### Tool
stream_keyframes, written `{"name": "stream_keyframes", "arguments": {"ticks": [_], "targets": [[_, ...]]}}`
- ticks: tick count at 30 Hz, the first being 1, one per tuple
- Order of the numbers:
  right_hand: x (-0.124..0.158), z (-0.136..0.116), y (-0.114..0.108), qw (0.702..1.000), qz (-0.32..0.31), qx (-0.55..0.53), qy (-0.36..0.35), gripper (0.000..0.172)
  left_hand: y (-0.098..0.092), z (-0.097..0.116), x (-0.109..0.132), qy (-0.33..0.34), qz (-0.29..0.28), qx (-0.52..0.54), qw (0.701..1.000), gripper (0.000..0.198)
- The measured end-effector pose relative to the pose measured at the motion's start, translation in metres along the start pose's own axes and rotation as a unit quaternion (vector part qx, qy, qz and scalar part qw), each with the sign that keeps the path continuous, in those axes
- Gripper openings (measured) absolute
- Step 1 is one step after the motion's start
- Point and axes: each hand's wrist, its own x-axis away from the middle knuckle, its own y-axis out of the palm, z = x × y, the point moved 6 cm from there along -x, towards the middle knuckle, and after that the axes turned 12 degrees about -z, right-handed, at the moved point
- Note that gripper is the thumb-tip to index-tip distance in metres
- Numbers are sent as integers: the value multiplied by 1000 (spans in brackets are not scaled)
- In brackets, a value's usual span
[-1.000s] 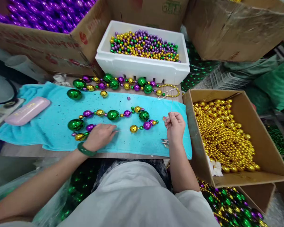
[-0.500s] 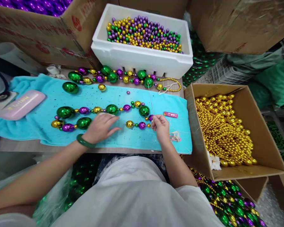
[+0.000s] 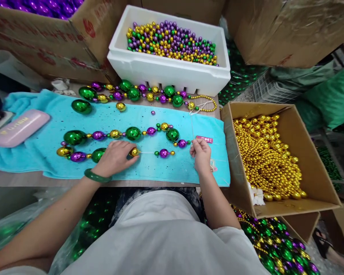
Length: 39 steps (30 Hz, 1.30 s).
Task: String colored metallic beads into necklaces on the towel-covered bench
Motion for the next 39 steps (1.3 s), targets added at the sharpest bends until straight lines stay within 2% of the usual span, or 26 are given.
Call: {"name": "stream_keyframes", "arguments": {"ticks": [4, 7, 9, 14, 16, 18, 22, 25, 30, 32, 34, 35, 36, 39], "targets": [[-4, -4, -5, 1000, 17, -16, -12, 28, -7, -21, 15, -67, -4, -77, 995, 27], [-5, -5, -5, 1000, 8, -24, -8, 28, -15, -14, 17, -72, 17, -77, 994, 38], [-2, -5, 1, 1000, -8, -30, 3, 28, -20, 8, 10, -39, 35, -46, 998, 45], [15, -14, 40, 996, -75, -52, 21, 26, -18, 90, -28, 95, 69, 49, 992, 39], [23, -27, 49, 994, -98, -56, 9, 22, -11, 109, -43, 121, 70, 58, 988, 31], [26, -46, 45, 994, -90, -53, -28, 17, 0, 111, -54, 131, 48, 44, 989, 25], [18, -85, 8, 988, -10, -49, -147, 12, 6, 83, -51, 115, 29, 37, 992, 25], [7, -92, -11, 983, 23, -62, -169, 12, 2, 64, -39, 97, 31, 36, 994, 26], [-4, -78, -6, 986, 34, -69, -148, 14, -4, 53, -36, 106, 18, 36, 994, 32], [-6, -73, -2, 987, 33, -61, -144, 16, -15, 38, -41, 111, 31, 67, 991, 42], [-7, -66, 4, 991, 16, -37, -129, 17, -38, 1, -46, 61, 83, 107, 989, 45], [-7, -62, 6, 993, 3, -22, -117, 17, -53, -30, -46, -13, 140, 129, 982, 40], [-6, -58, 9, 995, -11, -8, -103, 17, -67, -64, -42, -95, 208, 146, 962, 34], [-2, -44, 16, 996, -44, 27, -69, 16, -83, -155, -38, -211, 272, 175, 922, 30]]}}
